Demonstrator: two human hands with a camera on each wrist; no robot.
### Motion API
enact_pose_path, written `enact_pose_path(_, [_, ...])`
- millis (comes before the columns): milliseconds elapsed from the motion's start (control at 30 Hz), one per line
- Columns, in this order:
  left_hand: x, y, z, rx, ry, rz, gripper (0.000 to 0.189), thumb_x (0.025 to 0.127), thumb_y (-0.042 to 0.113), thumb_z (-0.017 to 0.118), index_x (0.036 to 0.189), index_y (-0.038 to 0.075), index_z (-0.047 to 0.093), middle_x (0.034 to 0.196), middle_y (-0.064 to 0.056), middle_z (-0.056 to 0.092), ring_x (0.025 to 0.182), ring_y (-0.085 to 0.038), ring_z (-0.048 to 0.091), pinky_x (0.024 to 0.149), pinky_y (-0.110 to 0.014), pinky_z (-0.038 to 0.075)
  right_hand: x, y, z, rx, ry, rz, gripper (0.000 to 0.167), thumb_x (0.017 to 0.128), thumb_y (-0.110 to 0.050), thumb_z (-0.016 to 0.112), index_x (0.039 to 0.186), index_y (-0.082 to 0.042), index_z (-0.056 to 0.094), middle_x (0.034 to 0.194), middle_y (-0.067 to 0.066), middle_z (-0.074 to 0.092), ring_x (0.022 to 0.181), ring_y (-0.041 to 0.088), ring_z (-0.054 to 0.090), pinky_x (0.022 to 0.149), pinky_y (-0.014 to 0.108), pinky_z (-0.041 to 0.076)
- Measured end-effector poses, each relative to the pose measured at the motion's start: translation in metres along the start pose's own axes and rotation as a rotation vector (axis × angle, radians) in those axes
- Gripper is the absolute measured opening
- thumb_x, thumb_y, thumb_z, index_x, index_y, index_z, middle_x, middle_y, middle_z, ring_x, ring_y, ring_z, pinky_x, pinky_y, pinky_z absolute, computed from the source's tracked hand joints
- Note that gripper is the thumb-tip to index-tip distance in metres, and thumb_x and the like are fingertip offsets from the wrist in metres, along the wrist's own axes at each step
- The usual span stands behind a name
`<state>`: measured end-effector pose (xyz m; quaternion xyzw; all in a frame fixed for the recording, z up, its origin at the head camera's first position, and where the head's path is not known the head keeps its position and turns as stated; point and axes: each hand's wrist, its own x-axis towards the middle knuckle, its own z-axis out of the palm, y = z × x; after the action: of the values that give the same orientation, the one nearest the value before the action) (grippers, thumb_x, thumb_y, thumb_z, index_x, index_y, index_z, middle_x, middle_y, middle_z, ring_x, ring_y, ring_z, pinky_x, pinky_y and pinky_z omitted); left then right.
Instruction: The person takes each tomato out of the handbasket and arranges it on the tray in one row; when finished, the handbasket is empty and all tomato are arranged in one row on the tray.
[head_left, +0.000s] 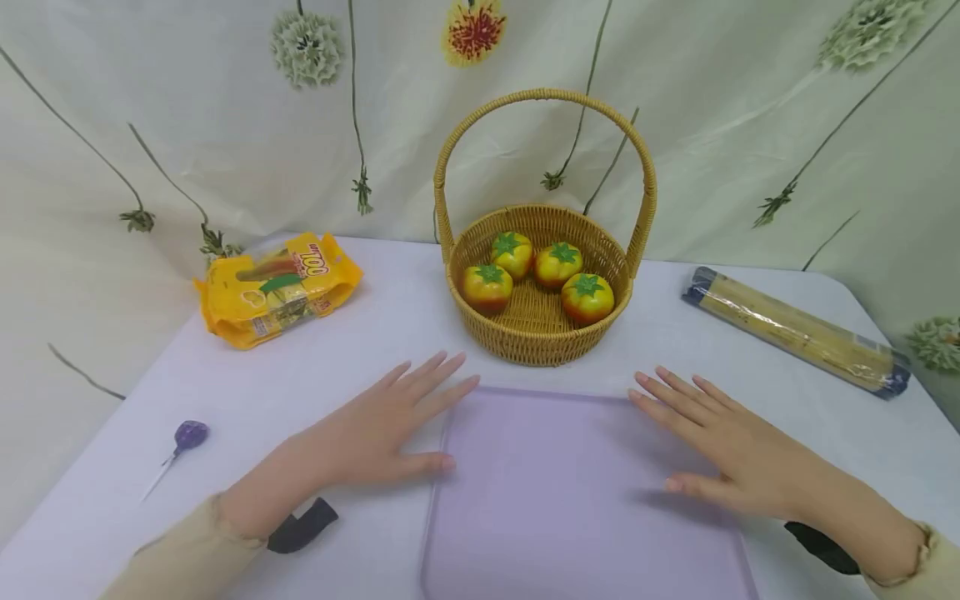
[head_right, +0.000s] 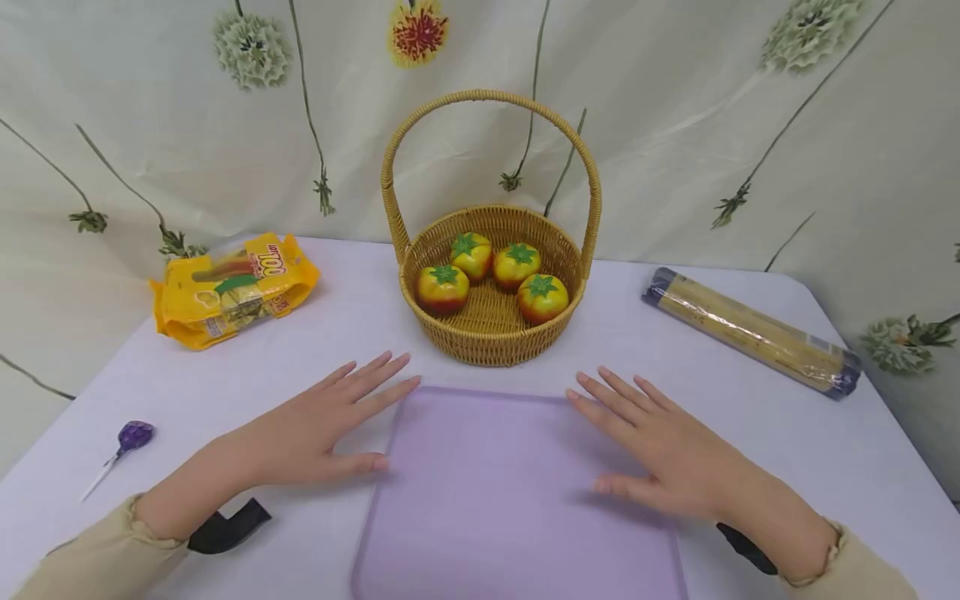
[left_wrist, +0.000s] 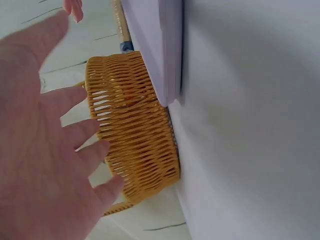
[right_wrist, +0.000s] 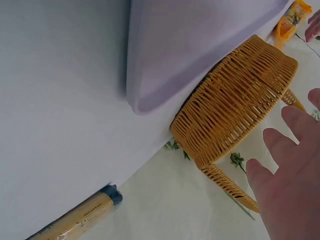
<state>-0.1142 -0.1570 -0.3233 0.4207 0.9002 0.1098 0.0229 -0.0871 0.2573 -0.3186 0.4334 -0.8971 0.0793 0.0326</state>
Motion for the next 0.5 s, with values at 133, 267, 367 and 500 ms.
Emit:
enact_pose_path(133, [0.011,-0.005,0.003,-0.127,0.011,-0.019,0.073,0.090,0.055,0.051,0.150,0.024,0.024,0.155,-0.001,0.011,0.139,-0.018,0.010,0.111,-0.045,0.014,0.007,0.005,-0.007,0.035,0.003,0.030,0.085,0.085,-0.038,0.067,0.151,-0.015,0.017,0.155,0.006,0.015,0.140,0.026,0.010,0.112,0.031,-0.001])
enact_pose_path(267, [0.021,-0.015,0.009,-0.295,0.001,-0.048,0.065,0.092,0.047,0.054,0.147,0.024,0.030,0.153,0.003,0.017,0.138,-0.015,0.014,0.110,-0.041,0.018,0.017,0.013,-0.017,0.090,0.015,0.055,0.083,0.088,-0.033,0.066,0.151,-0.017,0.015,0.155,0.003,0.012,0.140,0.025,0.009,0.112,0.030,0.000])
enact_pose_path(367, [0.028,-0.024,0.013,-0.417,0.010,-0.052,0.061,0.093,0.042,0.055,0.146,0.022,0.033,0.151,0.005,0.024,0.137,-0.011,0.018,0.110,-0.038,0.020,0.028,0.022,-0.023,0.153,0.019,0.090,0.081,0.090,-0.030,0.064,0.152,-0.019,0.012,0.156,0.001,0.009,0.140,0.023,0.008,0.112,0.031,0.003])
enact_pose_path(500, [0.038,-0.032,0.018,-0.532,0.040,-0.031,0.058,0.094,0.034,0.057,0.145,0.015,0.036,0.147,0.005,0.033,0.134,-0.010,0.025,0.109,-0.035,0.023,0.044,0.034,-0.029,0.273,0.036,0.149,0.078,0.093,-0.026,0.060,0.152,-0.024,0.009,0.156,0.000,0.008,0.140,0.022,0.008,0.111,0.042,0.012])
